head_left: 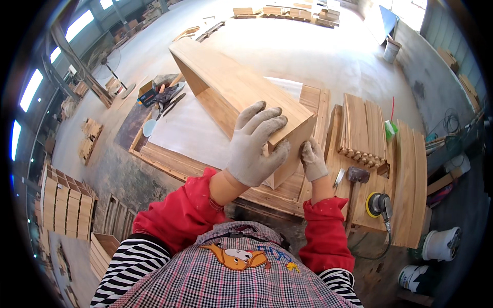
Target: The person assembles a wooden furniture frame by hand, fitting pieces together and tapping them with a mallet. They then use a pneumatic nail gun to secure the joints of the wooden structure. Finally, the person flips the frame and uses a hand plane to smooth the edges of the wood.
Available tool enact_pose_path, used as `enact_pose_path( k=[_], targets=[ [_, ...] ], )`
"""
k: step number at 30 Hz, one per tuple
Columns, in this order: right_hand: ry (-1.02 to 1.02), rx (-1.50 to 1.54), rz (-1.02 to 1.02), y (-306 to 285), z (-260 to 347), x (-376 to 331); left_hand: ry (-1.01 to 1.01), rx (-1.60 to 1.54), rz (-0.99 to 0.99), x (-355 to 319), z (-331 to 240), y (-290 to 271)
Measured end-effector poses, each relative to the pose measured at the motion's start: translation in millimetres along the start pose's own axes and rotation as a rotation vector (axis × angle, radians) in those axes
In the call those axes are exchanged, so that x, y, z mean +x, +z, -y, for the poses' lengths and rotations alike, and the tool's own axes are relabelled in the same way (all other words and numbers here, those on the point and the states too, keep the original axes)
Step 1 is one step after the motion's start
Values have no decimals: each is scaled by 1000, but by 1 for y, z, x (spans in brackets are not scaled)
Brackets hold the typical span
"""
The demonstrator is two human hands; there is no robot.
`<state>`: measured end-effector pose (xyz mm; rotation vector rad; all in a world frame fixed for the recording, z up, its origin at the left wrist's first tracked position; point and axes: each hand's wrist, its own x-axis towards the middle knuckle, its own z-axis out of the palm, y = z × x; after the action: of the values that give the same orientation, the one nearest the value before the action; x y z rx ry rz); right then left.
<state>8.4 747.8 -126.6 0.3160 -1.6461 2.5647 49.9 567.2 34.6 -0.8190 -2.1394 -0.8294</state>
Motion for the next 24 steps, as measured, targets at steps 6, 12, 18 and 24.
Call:
enact_pose_path(
  k=[6,12,18,24],
  targets=[
    [22,165,-126,-9,-14,-13,46,-64,12,-2,-9,-1],
    [-32,167,-176,-5,-5,-41,123,-191,35,-15,-7,-1],
    [-112,157,-177,-10,-11,-55,159,-262,90,-5,11,-5],
    [-155,32,-213,10,-5,-64,191,-340,170,-2,27,-11]
  ],
)
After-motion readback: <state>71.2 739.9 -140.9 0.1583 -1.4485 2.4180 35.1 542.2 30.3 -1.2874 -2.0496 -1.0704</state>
